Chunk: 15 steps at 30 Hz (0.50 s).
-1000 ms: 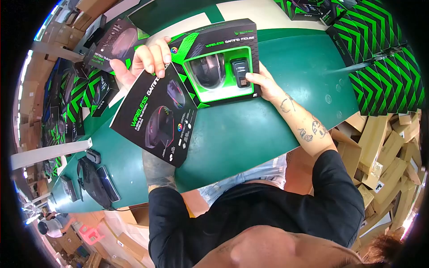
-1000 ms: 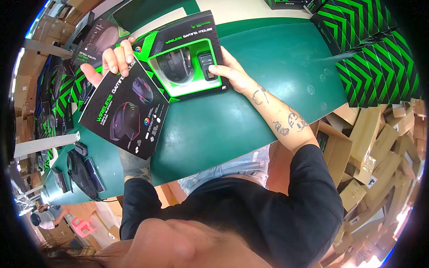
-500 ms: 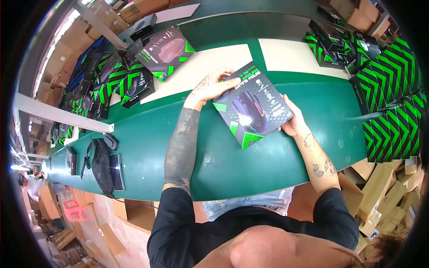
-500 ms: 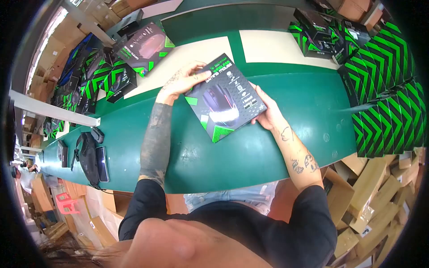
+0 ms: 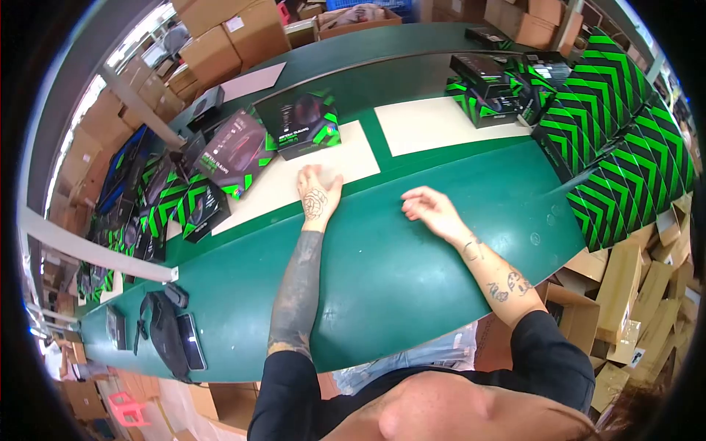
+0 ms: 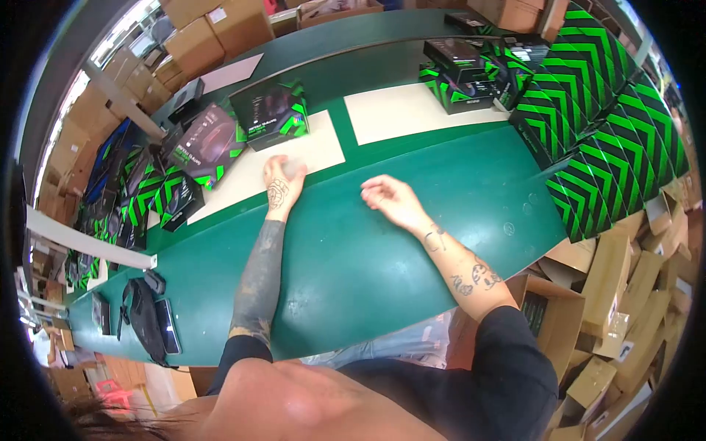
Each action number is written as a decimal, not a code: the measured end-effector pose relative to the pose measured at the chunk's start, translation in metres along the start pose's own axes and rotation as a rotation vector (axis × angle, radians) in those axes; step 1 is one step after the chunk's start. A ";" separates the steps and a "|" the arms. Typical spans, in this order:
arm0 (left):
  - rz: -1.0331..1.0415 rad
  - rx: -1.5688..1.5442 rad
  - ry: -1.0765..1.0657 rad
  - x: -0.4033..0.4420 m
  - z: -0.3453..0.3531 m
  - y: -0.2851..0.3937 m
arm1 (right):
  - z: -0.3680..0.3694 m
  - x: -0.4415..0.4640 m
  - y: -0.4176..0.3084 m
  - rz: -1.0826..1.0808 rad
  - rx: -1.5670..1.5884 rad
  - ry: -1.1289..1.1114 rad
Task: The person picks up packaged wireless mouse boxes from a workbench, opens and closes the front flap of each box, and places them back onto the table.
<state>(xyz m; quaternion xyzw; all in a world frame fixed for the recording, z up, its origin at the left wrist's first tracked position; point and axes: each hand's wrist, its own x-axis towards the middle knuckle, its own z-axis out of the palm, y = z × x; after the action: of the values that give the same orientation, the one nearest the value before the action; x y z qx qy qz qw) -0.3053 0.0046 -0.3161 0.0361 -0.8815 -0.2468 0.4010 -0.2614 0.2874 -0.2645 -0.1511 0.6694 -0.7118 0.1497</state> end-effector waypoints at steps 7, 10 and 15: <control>0.181 -0.129 -0.375 -0.003 -0.013 0.022 | 0.007 -0.010 -0.007 -0.185 -0.513 -0.052; 0.150 -0.161 -0.372 -0.001 -0.015 0.027 | 0.005 -0.009 -0.008 -0.127 -0.484 -0.050; 0.034 -0.235 -0.198 0.001 -0.011 0.029 | 0.003 -0.009 -0.005 -0.141 -0.497 -0.055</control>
<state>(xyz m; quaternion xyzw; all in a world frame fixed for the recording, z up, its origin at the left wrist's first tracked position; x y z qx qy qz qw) -0.2942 0.0252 -0.2961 -0.0507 -0.8821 -0.3439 0.3179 -0.2519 0.2883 -0.2590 -0.2489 0.8072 -0.5297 0.0762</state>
